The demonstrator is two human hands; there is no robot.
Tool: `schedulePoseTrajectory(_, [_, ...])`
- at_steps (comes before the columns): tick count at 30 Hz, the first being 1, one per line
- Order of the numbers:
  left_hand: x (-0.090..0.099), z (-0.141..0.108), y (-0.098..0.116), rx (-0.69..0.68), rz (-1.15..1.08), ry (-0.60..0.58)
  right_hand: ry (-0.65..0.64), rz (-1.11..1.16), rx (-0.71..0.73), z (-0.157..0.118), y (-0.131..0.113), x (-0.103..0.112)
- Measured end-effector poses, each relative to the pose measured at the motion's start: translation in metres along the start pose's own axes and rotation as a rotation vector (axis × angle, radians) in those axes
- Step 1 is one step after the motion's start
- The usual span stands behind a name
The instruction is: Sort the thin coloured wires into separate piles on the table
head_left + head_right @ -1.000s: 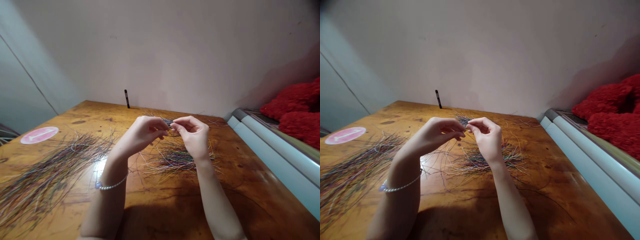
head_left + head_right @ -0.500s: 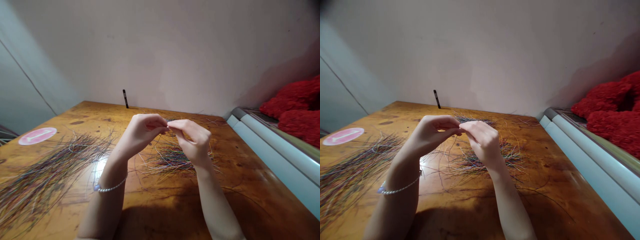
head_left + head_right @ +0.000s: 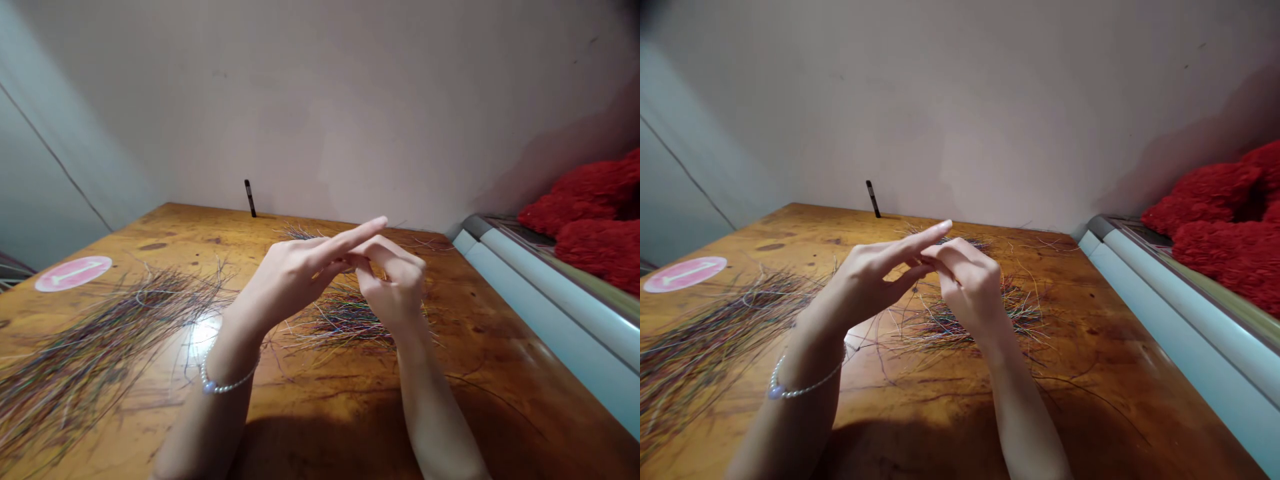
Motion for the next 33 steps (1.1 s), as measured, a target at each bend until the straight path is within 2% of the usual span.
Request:
schedulePoseTrajectory(3, [-0.002, -0.001, -0.001, -0.025, 0.043, -0.049, 0.043, -0.033, 0.026, 0.001, 0.000, 0.003])
schedulePoseTrajectory(7, [0.004, -0.004, 0.000, -0.100, -0.016, -0.064, 0.012, 0.076, 0.004, 0.001, 0.001, 0.005])
schedulePoseTrajectory(10, [0.007, -0.006, 0.000, -0.178, -0.088, -0.053, -0.008, 0.160, 0.004, 0.002, 0.000, 0.008])
schedulePoseTrajectory(13, [0.006, -0.004, 0.001, -0.192, -0.131, -0.018, -0.019, 0.179, -0.018, 0.002, 0.001, 0.010])
schedulePoseTrajectory(17, [0.003, 0.000, -0.001, -0.066, -0.196, 0.095, -0.006, 0.157, -0.073, 0.002, 0.003, 0.013])
schedulePoseTrajectory(21, [0.000, 0.002, -0.008, 0.080, -0.209, 0.143, -0.010, 0.117, -0.090, 0.002, 0.005, 0.014])
schedulePoseTrajectory(24, [0.000, 0.003, -0.010, 0.104, -0.148, 0.150, -0.007, 0.125, -0.124, 0.002, 0.006, 0.013])
schedulePoseTrajectory(27, [-0.002, 0.003, -0.010, 0.162, -0.143, 0.103, 0.008, 0.156, -0.157, 0.000, 0.004, 0.011])
schedulePoseTrajectory(30, [-0.004, 0.003, -0.009, 0.224, -0.253, 0.085, 0.037, 0.184, -0.201, -0.001, 0.003, 0.010])
schedulePoseTrajectory(33, [-0.005, 0.003, -0.007, 0.227, -0.407, 0.119, 0.090, 0.240, -0.271, -0.003, 0.004, 0.010])
Point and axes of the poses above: each hand's wrist, its own z-axis towards the middle knuckle, its own x-axis out of the back of the hand, y = z × x, the point moved 4 cm from there along z, towards the middle knuckle, and after that the axes turned 13 degrees about -z, right-handed, at the moved point
